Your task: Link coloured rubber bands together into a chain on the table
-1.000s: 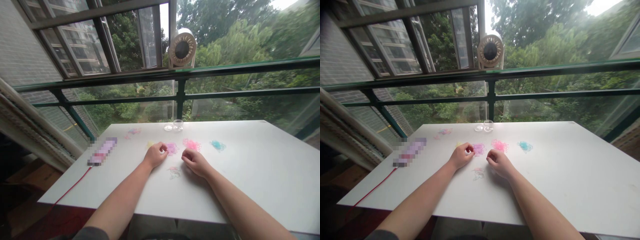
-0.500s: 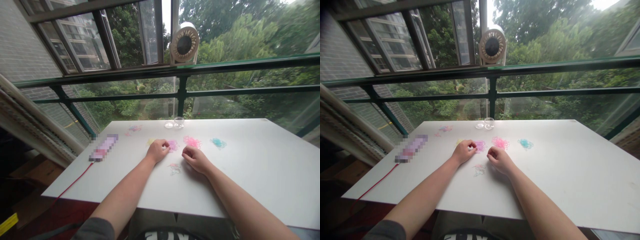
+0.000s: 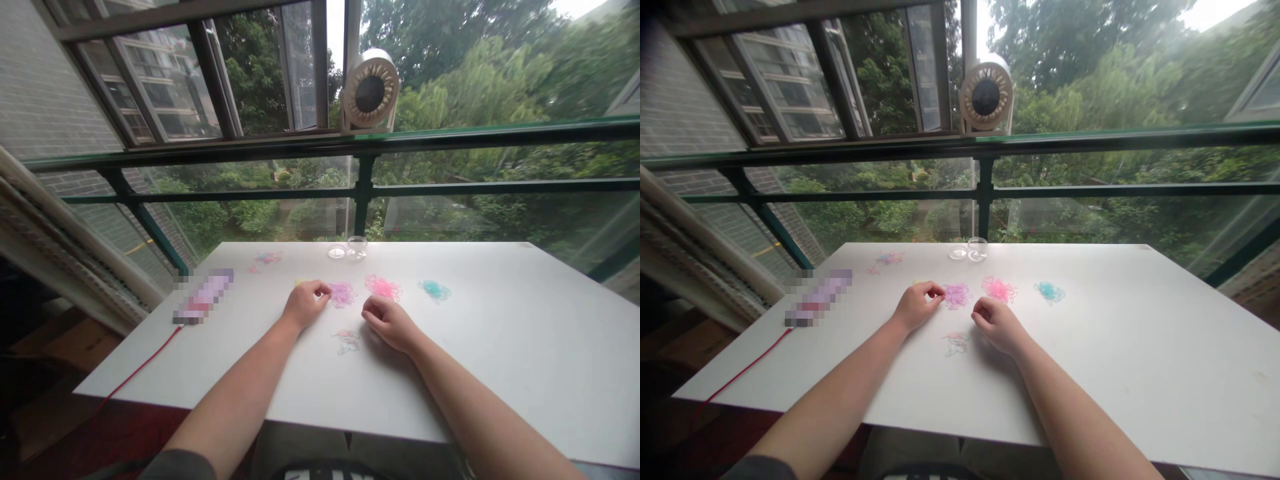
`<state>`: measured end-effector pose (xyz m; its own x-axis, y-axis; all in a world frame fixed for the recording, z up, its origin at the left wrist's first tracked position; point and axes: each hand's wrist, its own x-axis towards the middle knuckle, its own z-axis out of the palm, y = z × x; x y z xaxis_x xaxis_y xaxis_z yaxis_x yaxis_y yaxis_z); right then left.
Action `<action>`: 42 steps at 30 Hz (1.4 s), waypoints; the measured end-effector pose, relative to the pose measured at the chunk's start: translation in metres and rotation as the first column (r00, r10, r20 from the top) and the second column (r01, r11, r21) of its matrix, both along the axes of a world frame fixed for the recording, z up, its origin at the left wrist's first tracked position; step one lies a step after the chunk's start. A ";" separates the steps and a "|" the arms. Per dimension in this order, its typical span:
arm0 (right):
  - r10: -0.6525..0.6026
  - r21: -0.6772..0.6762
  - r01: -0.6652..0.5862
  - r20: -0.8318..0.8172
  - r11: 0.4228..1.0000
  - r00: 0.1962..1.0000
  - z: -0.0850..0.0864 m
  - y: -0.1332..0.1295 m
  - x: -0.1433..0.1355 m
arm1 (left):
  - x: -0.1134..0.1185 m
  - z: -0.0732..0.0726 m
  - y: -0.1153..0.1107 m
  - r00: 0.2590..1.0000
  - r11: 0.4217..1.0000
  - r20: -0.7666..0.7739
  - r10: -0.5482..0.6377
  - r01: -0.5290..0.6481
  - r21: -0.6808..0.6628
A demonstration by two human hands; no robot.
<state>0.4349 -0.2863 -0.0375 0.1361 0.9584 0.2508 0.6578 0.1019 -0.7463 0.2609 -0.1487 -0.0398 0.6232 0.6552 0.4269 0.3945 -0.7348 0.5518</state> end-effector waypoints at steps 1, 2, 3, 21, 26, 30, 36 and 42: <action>0.000 -0.002 0.000 0.002 1.000 1.000 0.000 0.000 0.000 | 0.002 -0.001 -0.001 1.000 1.000 0.002 -0.004 0.004 0.011; -0.001 -0.003 0.001 0.004 1.000 1.000 0.001 0.000 0.000 | 0.005 -0.002 -0.002 1.000 1.000 0.004 -0.005 0.005 0.022; -0.002 -0.006 0.002 0.007 1.000 1.000 0.001 0.000 0.000 | 0.007 -0.002 -0.003 1.000 0.999 0.004 -0.004 0.004 0.032; 0.152 -0.083 -0.145 0.083 0.986 0.985 -0.001 -0.003 0.000 | -0.010 0.020 -0.021 0.876 0.884 -0.176 -0.448 0.405 -0.236; 0.174 -0.058 -0.165 0.238 0.985 0.956 0.001 -0.002 -0.003 | -0.008 0.020 -0.023 0.839 0.859 -0.206 -0.504 0.462 -0.221; 0.161 -0.055 -0.152 0.262 0.987 0.952 0.000 0.000 -0.004 | -0.007 0.018 -0.023 0.845 0.869 -0.224 -0.485 0.438 -0.232; 0.135 -0.044 -0.128 0.241 0.991 0.961 0.000 -0.001 -0.004 | -0.007 0.018 -0.024 0.859 0.878 -0.224 -0.460 0.402 -0.261; 0.128 0.010 -0.132 0.186 0.991 0.974 0.002 -0.005 -0.008 | -0.008 0.020 -0.023 0.863 0.856 -0.183 -0.471 0.396 -0.332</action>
<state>0.4265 -0.2909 -0.0350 -0.0397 0.9589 0.2809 0.7638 0.2104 -0.6102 0.2529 -0.1717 -0.0202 0.9313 0.3586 0.0631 0.2221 -0.6967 0.6821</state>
